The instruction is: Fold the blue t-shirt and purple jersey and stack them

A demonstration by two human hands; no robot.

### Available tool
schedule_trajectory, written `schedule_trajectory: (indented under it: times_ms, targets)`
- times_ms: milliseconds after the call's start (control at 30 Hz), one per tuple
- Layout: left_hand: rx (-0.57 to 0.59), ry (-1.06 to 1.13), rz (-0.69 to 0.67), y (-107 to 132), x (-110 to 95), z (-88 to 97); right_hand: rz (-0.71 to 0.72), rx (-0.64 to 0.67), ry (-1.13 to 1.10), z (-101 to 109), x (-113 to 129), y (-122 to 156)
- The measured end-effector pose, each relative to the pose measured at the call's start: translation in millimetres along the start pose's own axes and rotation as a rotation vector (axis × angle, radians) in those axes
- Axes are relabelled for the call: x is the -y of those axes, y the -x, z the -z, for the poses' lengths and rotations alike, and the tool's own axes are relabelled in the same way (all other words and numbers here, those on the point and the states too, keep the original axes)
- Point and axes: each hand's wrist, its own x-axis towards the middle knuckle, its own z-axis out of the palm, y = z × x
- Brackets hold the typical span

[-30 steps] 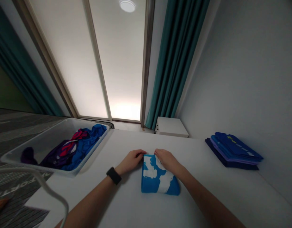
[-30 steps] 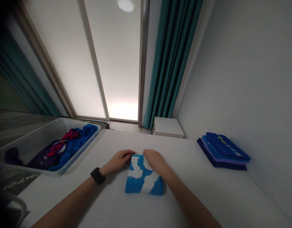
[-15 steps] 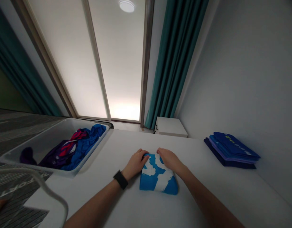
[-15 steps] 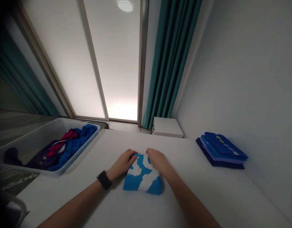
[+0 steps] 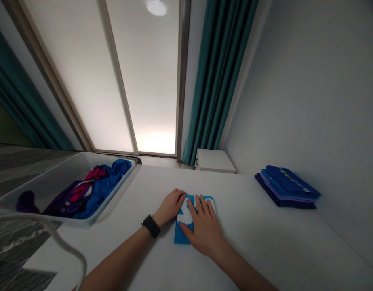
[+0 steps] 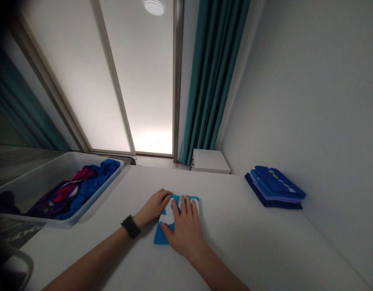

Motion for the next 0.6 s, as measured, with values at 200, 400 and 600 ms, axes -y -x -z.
schedule_trajectory:
  times_ms: [200, 400, 600]
  targets:
    - [0.013, -0.044, 0.003, -1.3, -1.7, -1.0, 0.008, -0.026, 0.006, -11.9, -2.5, 2.2]
    - [-0.053, -0.271, -0.054, 14.6, -20.5, 13.4, 0.005, -0.038, 0.022, -5.1, -6.9, 4.6]
    - [-0.031, -0.52, -0.253, 45.3, -59.6, 10.1, -0.017, -0.097, 0.074, 4.2, -30.9, 2.4]
